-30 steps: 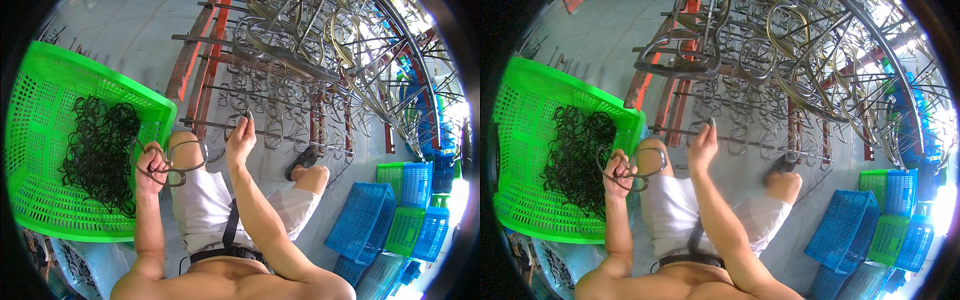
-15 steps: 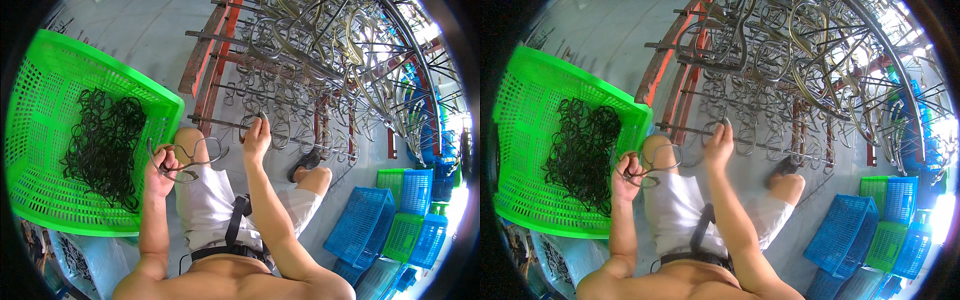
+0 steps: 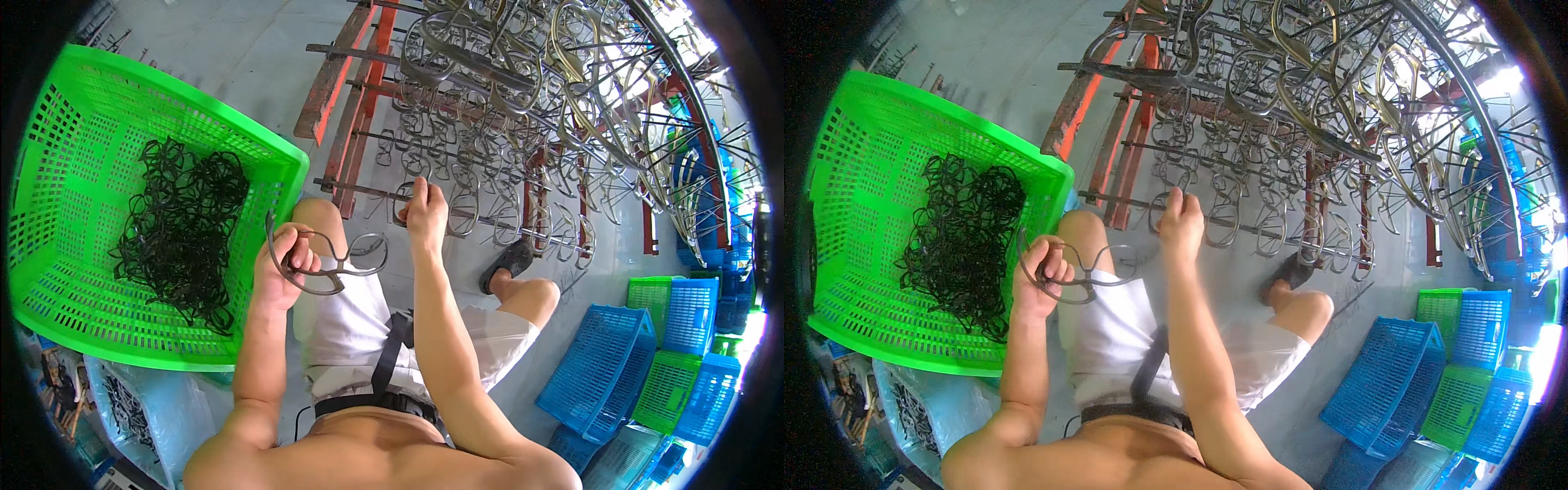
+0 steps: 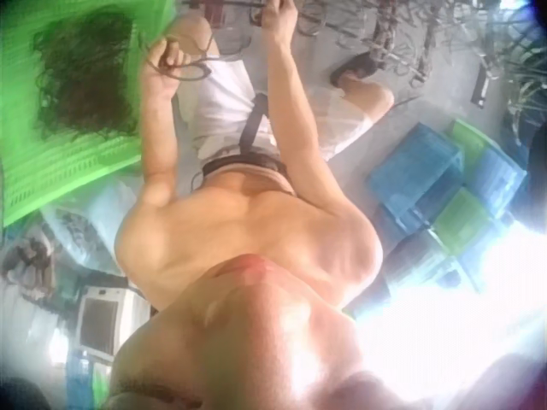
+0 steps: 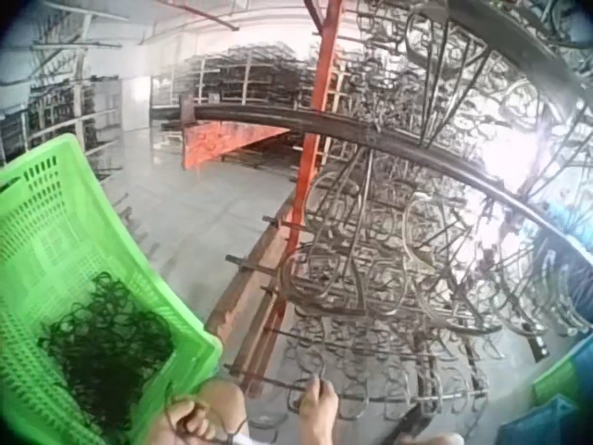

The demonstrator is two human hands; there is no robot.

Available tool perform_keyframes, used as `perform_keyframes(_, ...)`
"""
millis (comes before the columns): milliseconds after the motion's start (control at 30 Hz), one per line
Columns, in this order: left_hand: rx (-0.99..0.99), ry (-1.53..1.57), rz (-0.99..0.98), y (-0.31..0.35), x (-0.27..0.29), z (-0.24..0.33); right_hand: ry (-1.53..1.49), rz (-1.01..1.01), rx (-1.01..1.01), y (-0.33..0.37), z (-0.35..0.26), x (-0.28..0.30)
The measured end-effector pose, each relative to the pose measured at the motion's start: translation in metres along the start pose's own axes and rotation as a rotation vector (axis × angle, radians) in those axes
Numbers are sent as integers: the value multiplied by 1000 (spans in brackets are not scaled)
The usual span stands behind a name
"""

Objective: The person repeatedly picks small black metal hooks from a green basket and attaches them to a horizontal metal rod on a red rack. The person works continuously, handling one hook at a time and securing it to the rod.

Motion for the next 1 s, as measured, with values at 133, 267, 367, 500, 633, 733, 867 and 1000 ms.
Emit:
perform_keyframes(133,2,58,76,4,-12,3,-240,-36,13,7,24,1)
perform_keyframes(267,8,80,113,11,-14,-2,-189,-91,158,34,72,7)
perform_keyframes(367,4,49,114,14,-13,-7,108,-33,301,45,117,16)
perform_keyframes(500,19,-26,124,20,-28,-17,570,-121,146,56,164,33)
perform_keyframes(633,57,-166,-77,30,-41,-33,-176,-433,-147,93,108,61)
perform_keyframes(733,170,-393,-186,34,-57,-63,-353,-444,55,124,58,81)
perform_keyframes(867,347,-544,-381,34,-99,-103,-306,-105,141,132,28,107)
perform_keyframes(1000,468,-619,-22,34,-129,-129,-185,296,323,95,56,183)
Point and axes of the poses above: each hand's wrist, its own y-axis away from the middle knuckle, its own x-axis out of the back of the hand, z = x × y, the point moved 1 cm from there along -y, towards the middle knuckle, and after that the axes turned 3 degrees about x, right-handed, at the moved point
